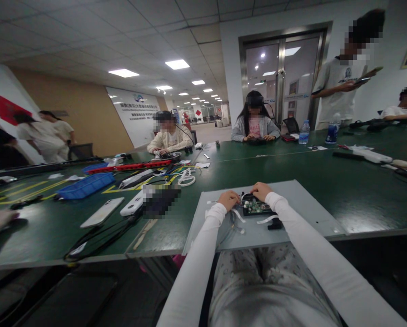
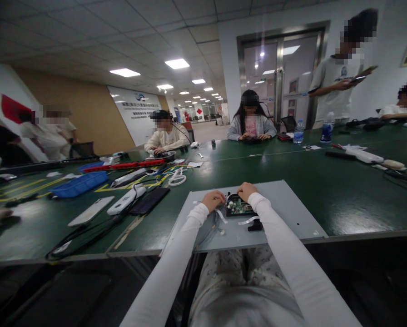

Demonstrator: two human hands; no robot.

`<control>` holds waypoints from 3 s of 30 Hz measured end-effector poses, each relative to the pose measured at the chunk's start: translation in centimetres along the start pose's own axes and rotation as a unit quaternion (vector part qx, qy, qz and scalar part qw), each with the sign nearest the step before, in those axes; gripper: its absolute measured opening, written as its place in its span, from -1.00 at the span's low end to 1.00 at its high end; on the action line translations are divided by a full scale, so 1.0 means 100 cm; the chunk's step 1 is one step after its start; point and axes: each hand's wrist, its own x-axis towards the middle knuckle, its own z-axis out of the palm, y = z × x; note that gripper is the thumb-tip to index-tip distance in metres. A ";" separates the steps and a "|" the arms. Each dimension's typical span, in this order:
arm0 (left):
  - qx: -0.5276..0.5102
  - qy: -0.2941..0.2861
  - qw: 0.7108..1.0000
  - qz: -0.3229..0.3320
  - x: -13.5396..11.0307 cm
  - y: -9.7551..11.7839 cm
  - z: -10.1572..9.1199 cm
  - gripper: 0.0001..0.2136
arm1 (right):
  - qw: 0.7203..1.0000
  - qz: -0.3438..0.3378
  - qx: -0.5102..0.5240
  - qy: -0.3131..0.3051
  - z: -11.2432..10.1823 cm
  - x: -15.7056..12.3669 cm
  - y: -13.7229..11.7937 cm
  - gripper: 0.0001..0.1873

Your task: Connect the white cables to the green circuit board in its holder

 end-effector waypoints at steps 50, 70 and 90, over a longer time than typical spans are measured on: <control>0.032 -0.003 0.999 0.003 -0.003 0.001 -0.002 -0.75 | 1.000 0.023 0.018 0.001 0.001 -0.001 -0.004 -0.71; 0.006 -0.004 1.000 -0.007 -0.001 -0.001 -0.002 -0.73 | 0.999 0.028 0.017 -0.002 0.002 0.000 -0.002 -0.74; 0.051 0.063 0.995 -0.056 -0.023 0.030 -0.024 -0.79 | 0.996 0.085 0.014 0.021 -0.009 0.001 0.002 -0.66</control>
